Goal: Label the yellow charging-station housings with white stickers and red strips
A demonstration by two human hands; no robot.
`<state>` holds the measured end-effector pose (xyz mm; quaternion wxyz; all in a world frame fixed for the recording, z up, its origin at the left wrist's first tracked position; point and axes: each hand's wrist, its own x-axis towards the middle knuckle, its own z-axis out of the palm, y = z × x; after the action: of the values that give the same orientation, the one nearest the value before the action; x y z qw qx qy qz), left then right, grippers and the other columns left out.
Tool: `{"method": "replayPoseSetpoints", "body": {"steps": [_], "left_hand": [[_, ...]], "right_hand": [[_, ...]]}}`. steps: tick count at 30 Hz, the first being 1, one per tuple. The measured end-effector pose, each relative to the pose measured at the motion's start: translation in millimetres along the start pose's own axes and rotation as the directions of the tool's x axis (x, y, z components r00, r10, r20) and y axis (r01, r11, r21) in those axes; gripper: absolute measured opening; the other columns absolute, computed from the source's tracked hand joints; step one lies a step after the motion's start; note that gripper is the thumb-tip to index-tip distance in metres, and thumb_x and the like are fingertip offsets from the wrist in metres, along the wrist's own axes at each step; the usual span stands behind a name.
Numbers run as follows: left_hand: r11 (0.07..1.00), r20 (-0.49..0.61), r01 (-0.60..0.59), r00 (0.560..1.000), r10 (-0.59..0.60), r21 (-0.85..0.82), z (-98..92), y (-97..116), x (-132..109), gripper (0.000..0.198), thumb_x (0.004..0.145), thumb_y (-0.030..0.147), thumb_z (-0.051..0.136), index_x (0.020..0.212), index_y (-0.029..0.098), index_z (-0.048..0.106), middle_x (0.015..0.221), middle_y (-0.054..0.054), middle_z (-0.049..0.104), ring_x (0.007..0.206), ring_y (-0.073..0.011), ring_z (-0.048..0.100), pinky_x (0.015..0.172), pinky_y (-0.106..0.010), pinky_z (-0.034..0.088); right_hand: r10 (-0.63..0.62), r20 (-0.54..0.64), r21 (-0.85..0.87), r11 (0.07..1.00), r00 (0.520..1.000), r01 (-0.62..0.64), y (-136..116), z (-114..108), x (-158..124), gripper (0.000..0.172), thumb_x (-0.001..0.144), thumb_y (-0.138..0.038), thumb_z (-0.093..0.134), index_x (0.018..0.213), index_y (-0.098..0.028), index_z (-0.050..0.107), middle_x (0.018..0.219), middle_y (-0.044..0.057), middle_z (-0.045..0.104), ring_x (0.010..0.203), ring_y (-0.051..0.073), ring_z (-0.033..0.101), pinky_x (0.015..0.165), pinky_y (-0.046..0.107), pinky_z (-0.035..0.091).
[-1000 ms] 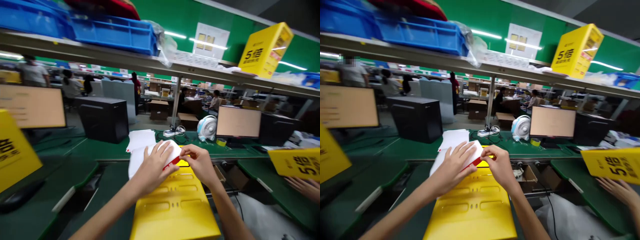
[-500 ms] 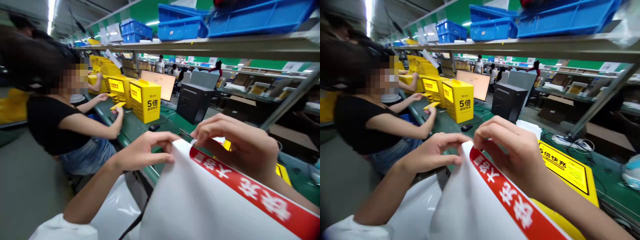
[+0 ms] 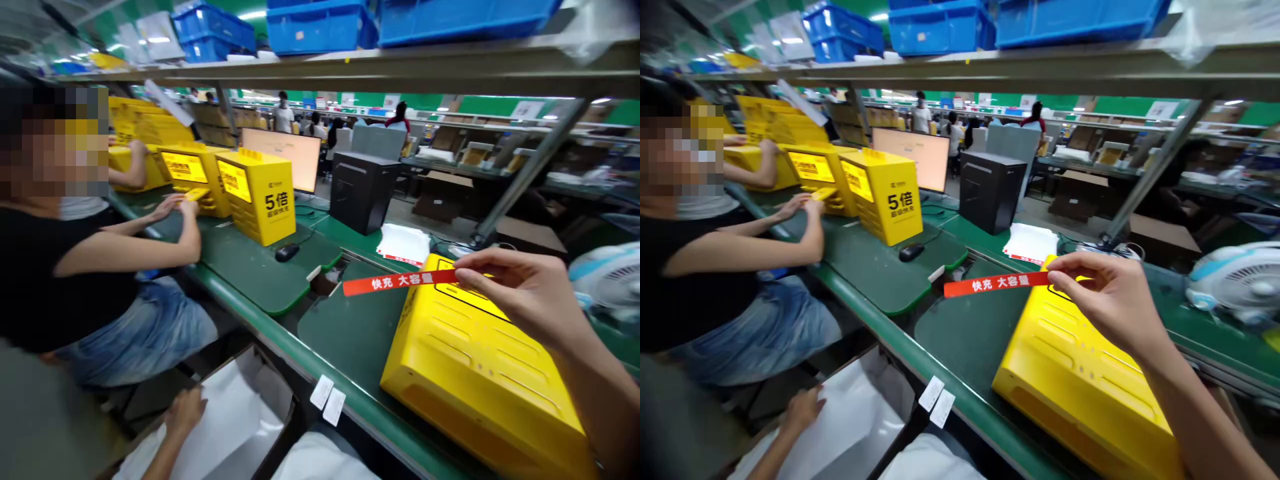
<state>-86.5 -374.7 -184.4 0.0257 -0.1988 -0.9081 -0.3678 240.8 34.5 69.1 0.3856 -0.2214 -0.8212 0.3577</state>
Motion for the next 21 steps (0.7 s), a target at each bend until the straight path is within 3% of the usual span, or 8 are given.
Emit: {"method": "replayPoseSetpoints", "body": {"steps": [3, 6, 8, 9, 11, 13, 16, 21], "left_hand": [[1.000, -0.260, 0.003, 0.966, 0.001, 0.016, 32.1, 28, 13, 0.018, 0.068, 0.034, 0.052, 0.059, 0.024, 0.040, 0.053, 0.001, 0.034, 0.048, -0.0208, 0.042, 0.053, -0.043, 0.047], [0.987, -0.336, -0.158, 0.932, 0.137, -0.036, 47.4, 99, 35, 0.018, 0.084, 0.036, 0.050, 0.091, 0.023, 0.060, 0.091, -0.006, 0.060, 0.088, -0.0270, 0.061, 0.088, -0.049, 0.053], [0.943, -0.263, -0.305, 0.929, 0.262, -0.135, 54.8, 167, 36, 0.028, 0.091, 0.041, 0.050, 0.107, 0.024, 0.065, 0.111, -0.005, 0.064, 0.099, -0.0227, 0.063, 0.096, -0.039, 0.052], [0.884, -0.131, -0.345, 0.939, 0.319, -0.317, 59.1, 204, 32, 0.028, 0.092, 0.043, 0.054, 0.107, 0.023, 0.067, 0.113, -0.005, 0.066, 0.101, -0.0217, 0.063, 0.095, -0.036, 0.052], [0.750, 0.222, -0.177, 0.890, 0.399, -0.637, 70.3, 273, 18, 0.041, 0.087, 0.049, 0.064, 0.119, 0.023, 0.064, 0.120, -0.007, 0.066, 0.104, -0.0214, 0.065, 0.085, -0.031, 0.055], [0.691, 0.402, -0.053, 0.780, 0.479, -0.721, 83.5, 327, 4, 0.055, 0.080, 0.049, 0.073, 0.127, 0.021, 0.060, 0.126, -0.009, 0.064, 0.103, -0.0208, 0.064, 0.077, -0.027, 0.055], [0.646, 0.469, 0.016, 0.701, 0.537, -0.763, 98.6, 370, -7, 0.039, 0.081, 0.047, 0.072, 0.105, 0.016, 0.071, 0.095, -0.008, 0.071, 0.082, -0.0167, 0.063, 0.067, -0.023, 0.050], [0.670, 0.421, -0.091, 0.713, 0.560, -0.737, 113.6, 400, 2, 0.028, 0.080, 0.042, 0.074, 0.087, 0.015, 0.075, 0.081, -0.005, 0.071, 0.074, -0.0162, 0.062, 0.065, -0.024, 0.048]], "right_hand": [[0.124, -0.032, 0.023, 0.992, 0.992, -0.123, 10, -17, -16, 0.023, 0.074, -0.039, 0.083, 0.082, -0.018, 0.077, 0.079, 0.005, 0.073, 0.068, 0.014, 0.068, 0.060, 0.017, 0.055], [0.202, -0.087, 0.029, 0.979, 0.976, -0.200, 15, -33, -30, 0.026, 0.073, -0.041, 0.084, 0.082, -0.017, 0.077, 0.080, 0.007, 0.073, 0.068, 0.015, 0.068, 0.059, 0.017, 0.054], [0.216, -0.121, 0.027, 0.976, 0.969, -0.214, 19, -42, -38, 0.027, 0.073, -0.042, 0.084, 0.082, -0.017, 0.077, 0.082, 0.007, 0.073, 0.071, 0.015, 0.068, 0.062, 0.017, 0.055], [0.214, -0.138, 0.019, 0.977, 0.967, -0.213, 22, -47, -42, 0.027, 0.073, -0.041, 0.084, 0.082, -0.017, 0.077, 0.084, 0.007, 0.073, 0.072, 0.015, 0.068, 0.063, 0.017, 0.055], [0.208, -0.176, 0.010, 0.978, 0.962, -0.209, 29, -56, -51, 0.025, 0.074, -0.040, 0.084, 0.083, -0.018, 0.077, 0.085, 0.006, 0.073, 0.073, 0.014, 0.067, 0.065, 0.017, 0.056], [0.223, -0.207, 0.026, 0.975, 0.953, -0.222, 35, -65, -60, 0.024, 0.075, -0.039, 0.084, 0.084, -0.018, 0.076, 0.086, 0.005, 0.073, 0.075, 0.014, 0.068, 0.067, 0.018, 0.056], [0.278, -0.236, 0.077, 0.960, 0.931, -0.268, 42, -75, -71, 0.025, 0.075, -0.039, 0.084, 0.085, -0.017, 0.076, 0.086, 0.006, 0.073, 0.077, 0.015, 0.068, 0.069, 0.019, 0.058], [0.405, -0.326, 0.255, 0.908, 0.854, -0.333, 62, -80, -76, 0.044, 0.069, -0.037, 0.088, 0.104, -0.015, 0.073, 0.086, 0.005, 0.070, 0.078, 0.015, 0.067, 0.068, 0.022, 0.060]]}}
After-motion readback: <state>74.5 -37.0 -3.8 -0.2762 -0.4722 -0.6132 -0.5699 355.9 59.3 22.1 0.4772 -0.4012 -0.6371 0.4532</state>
